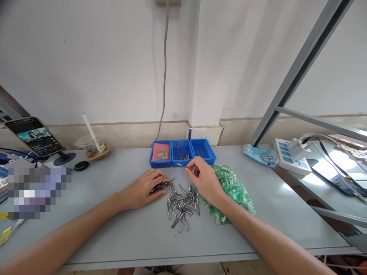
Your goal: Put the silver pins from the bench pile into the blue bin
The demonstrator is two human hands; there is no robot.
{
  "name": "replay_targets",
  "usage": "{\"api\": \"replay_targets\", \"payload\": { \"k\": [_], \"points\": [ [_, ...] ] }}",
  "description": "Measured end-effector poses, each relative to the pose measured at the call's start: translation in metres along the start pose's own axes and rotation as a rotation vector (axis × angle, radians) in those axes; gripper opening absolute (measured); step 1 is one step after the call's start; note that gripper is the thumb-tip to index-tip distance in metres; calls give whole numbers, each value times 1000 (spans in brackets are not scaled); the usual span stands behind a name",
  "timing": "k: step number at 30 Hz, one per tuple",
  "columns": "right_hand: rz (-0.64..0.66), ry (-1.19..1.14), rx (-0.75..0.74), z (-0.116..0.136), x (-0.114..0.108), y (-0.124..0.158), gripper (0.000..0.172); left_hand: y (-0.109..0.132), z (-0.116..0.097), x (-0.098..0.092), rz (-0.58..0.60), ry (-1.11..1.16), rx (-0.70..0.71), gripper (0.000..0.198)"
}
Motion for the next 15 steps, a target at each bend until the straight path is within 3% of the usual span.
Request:
{"api": "replay_targets", "payload": {
  "k": [4,15],
  "points": [
    [-7,36,-70,8,-1,1,11,0,-1,0,7,4,-3,33],
    [62,-87,112,-2,3,1,21,0,-1,0,4,3,6,33]
  ]
}}
Point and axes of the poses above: each hand's wrist, its own y-axis away from the middle knuckle, its own x-axis out of the palm, z = x × y, the point moved 8 cm from there along -y, towards the middle knuckle, and after that the axes turned 13 degrees about -z, right-handed, at the moved point
